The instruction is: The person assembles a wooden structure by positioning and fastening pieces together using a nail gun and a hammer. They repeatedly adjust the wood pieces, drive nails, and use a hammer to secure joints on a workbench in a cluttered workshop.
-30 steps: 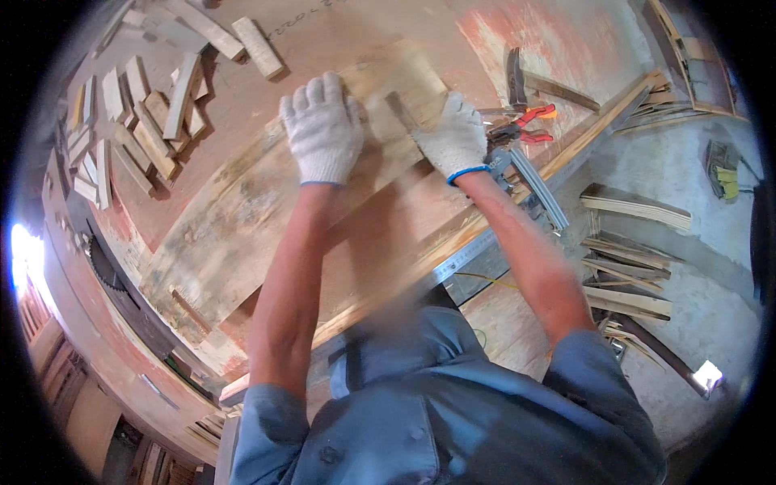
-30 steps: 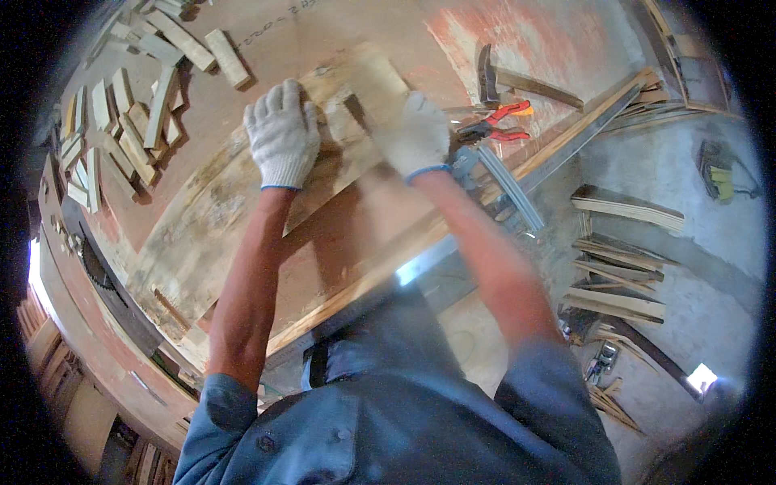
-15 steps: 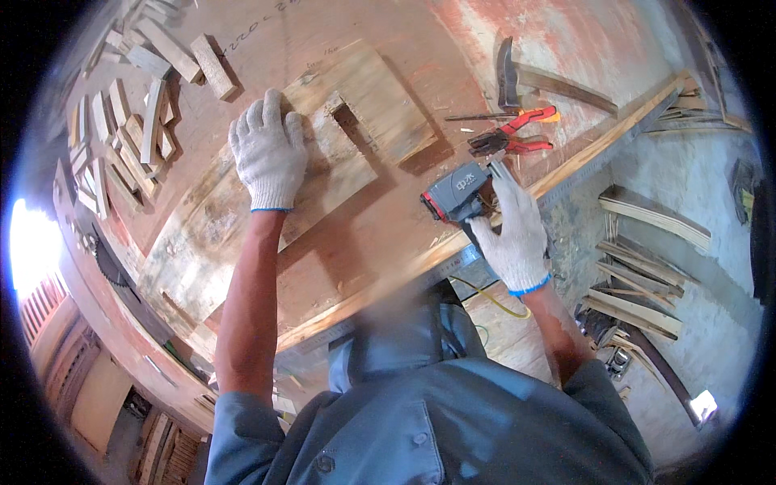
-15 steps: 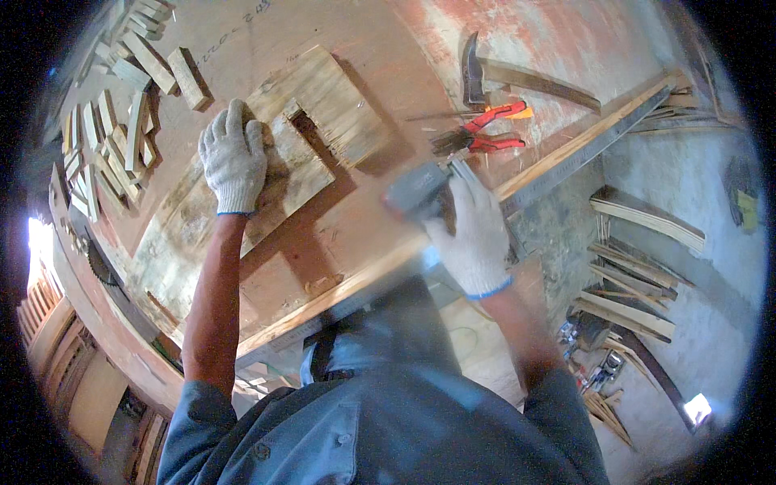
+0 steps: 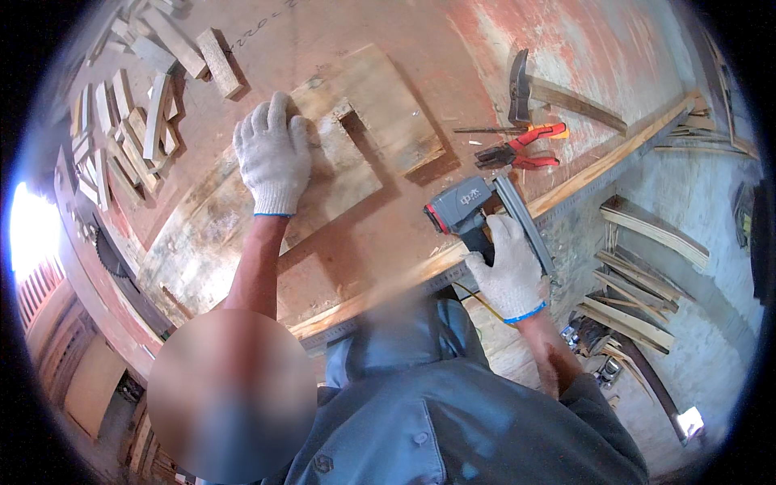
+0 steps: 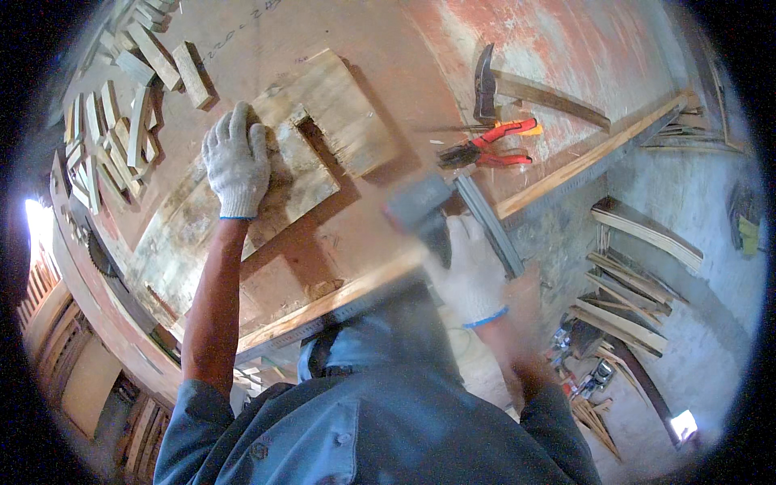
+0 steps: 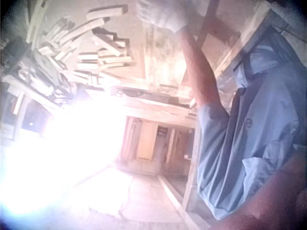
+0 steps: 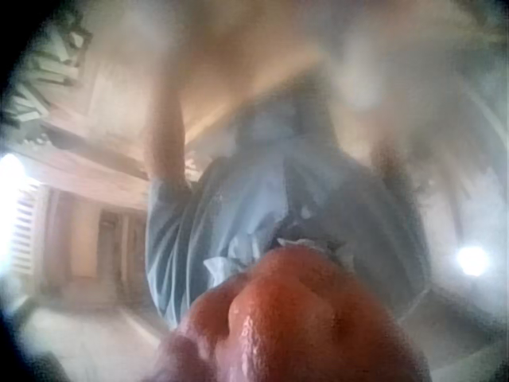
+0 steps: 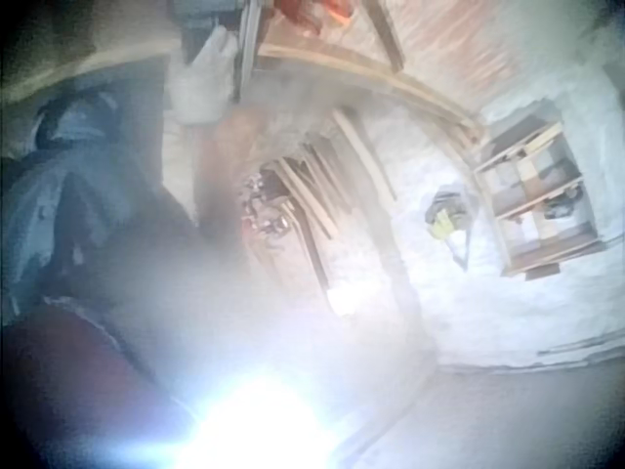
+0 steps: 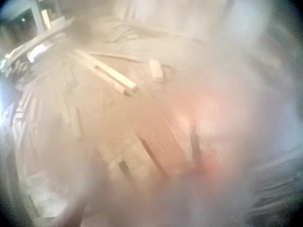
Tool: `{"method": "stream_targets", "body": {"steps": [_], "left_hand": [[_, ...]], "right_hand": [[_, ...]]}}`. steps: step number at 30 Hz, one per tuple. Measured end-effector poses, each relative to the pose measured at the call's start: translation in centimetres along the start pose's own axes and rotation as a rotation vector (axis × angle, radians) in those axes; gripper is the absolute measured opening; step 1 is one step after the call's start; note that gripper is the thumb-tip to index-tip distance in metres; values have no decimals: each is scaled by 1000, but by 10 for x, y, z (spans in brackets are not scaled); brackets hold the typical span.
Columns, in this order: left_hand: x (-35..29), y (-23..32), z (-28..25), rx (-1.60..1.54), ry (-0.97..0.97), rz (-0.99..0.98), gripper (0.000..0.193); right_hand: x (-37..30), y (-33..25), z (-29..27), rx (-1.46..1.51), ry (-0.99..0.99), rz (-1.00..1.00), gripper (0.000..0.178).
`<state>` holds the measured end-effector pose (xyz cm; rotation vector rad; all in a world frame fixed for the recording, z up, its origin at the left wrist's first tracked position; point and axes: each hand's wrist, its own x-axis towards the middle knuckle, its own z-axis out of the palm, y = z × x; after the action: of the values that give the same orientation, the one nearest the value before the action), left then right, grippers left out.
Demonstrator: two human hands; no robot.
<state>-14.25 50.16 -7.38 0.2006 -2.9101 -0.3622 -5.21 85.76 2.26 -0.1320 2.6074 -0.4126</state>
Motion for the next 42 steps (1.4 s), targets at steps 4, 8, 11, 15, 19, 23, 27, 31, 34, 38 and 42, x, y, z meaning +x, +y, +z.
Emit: {"method": "stream_targets", "body": {"steps": [4,8,11,15,19,23,27,31,34,38,42], "left_hand": [[0,-4,4,-3,53,25,34],[2,-3,-1,-23,-1,-5,35],[-1,-12,2,-27,10,-2,39],[4,-13,-16,-87,-175,-86,25],[-6,-7,-1,-167,116,-25,35],[-4,-12,4,-219,109,-86,42],[-6,-19,5,-232,115,-98,43],[-6,-21,4,-217,152,-87,45],[-5,-22,5,-198,118,-83,45],[-7,-22,3,-203,71,-106,45],[-5,-22,-2,-226,64,-100,46]], "right_hand": [[-5,-13,4,-76,-14,116,71],[7,-24,7,-126,-144,253,82],[21,-21,18,-165,-191,258,83],[16,-22,3,-88,-93,60,69],[10,-40,-36,143,-215,135,56],[13,-47,-52,422,-318,282,24],[24,-52,-36,476,-491,259,20],[30,-67,-6,310,-551,284,25],[40,-88,2,464,-568,315,24],[41,-112,-8,506,-564,334,23],[30,-85,-2,503,-429,259,25]]}}
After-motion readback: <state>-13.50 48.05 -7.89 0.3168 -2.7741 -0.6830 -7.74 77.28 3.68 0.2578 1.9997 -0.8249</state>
